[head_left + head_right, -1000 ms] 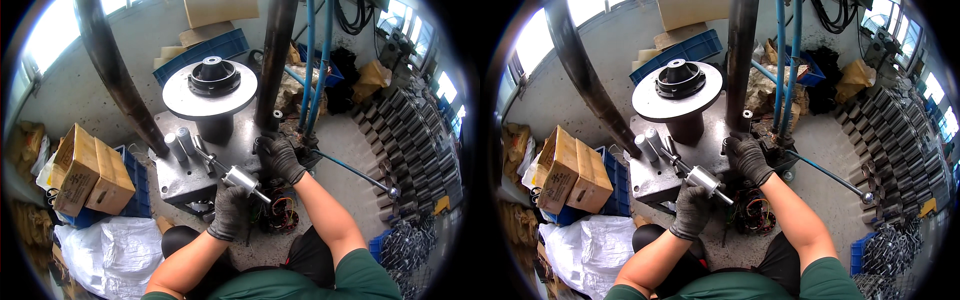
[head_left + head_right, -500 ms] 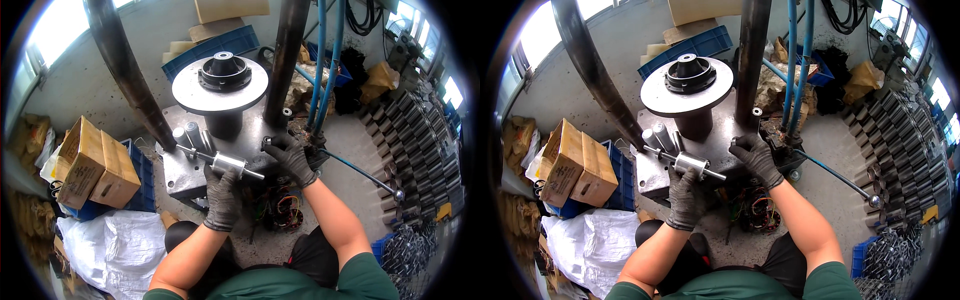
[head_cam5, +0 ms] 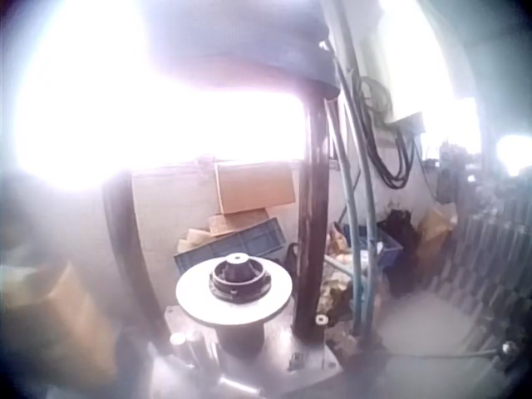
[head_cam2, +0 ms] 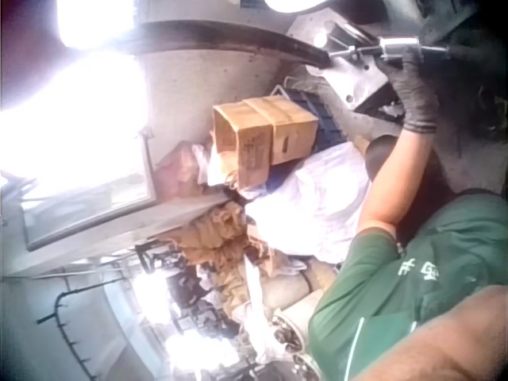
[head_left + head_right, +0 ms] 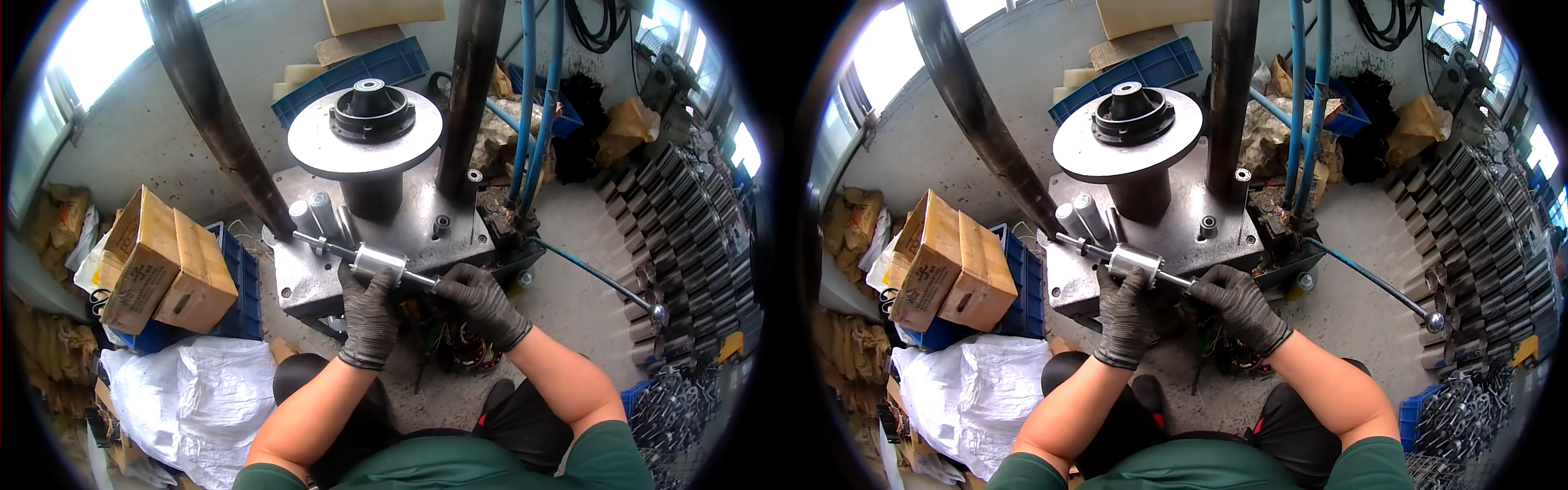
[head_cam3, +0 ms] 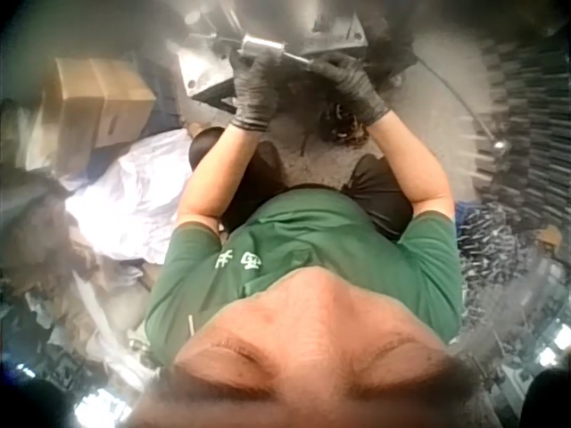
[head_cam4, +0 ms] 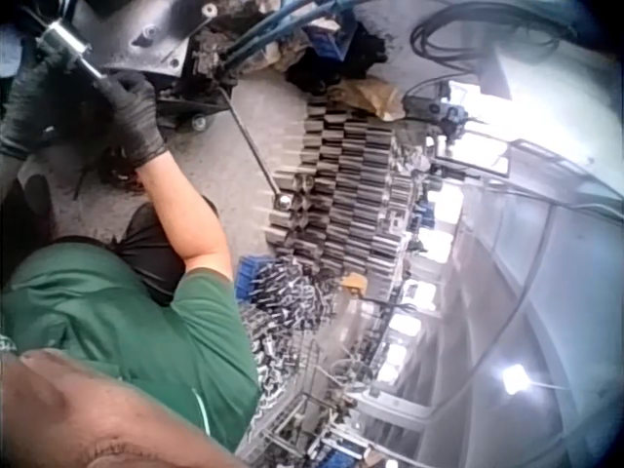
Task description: The person places a metal component onto a vertical press machine, secures a top piece, and pulls a lever to engage the press before removing the assembled part.
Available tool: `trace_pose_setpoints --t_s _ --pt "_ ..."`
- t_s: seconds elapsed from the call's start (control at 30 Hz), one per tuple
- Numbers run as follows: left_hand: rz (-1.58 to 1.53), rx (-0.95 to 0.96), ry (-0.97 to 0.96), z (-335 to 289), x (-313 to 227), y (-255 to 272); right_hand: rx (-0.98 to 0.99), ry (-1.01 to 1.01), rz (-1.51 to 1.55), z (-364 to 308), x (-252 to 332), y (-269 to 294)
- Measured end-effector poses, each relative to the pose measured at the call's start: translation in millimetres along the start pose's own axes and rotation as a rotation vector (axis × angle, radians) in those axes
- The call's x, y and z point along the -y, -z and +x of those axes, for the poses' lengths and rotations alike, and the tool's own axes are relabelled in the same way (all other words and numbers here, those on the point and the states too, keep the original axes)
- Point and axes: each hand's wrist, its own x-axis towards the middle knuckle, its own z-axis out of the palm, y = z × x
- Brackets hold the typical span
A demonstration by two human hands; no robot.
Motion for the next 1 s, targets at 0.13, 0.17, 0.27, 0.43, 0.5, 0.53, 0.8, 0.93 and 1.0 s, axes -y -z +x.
trace_pose_setpoints --t_s 0.13,0.17,0.27,0.43,0.5,0.53,0.8,0.93,1.0 --pt "0.155 0.012 -0.036 -2.6 13.2 5.2 -0.076 0.262 -0.314 -4.7 -14.3 3.4" --pt "0.152 0.028 -0.033 -3.6 15.3 3.4 -0.062 0.252 -0.324 -6.8 -14.5 4.1" --pt "0.131 0.056 0.077 -18.3 13.4 -6.2 -0.007 0.221 -0.374 -17.8 -9.2 6.4" --pt "0.044 0.101 0.208 -33.4 17.6 0.0 0.144 0.183 -0.589 -30.5 8.6 12.6" --pt "0.089 0.104 0.296 -46.7 15.3 0.1 0.209 0.191 -0.657 -33.6 11.9 18.7" --pt "0.112 0.105 0.340 -52.9 14.8 1.3 0.260 0.294 -0.710 -31.4 8.7 26.3" --pt "0.216 0.090 0.484 -62.4 26.0 17.9 0.406 0.646 -0.996 -23.6 -0.1 58.3" --pt "0.271 0.010 0.508 -51.2 21.1 26.4 0.378 0.397 -1.016 -32.2 28.6 40.7" --pt "0.297 -0.016 0.538 -46.4 14.1 25.2 0.367 0.387 -1.013 -33.9 27.7 42.3"
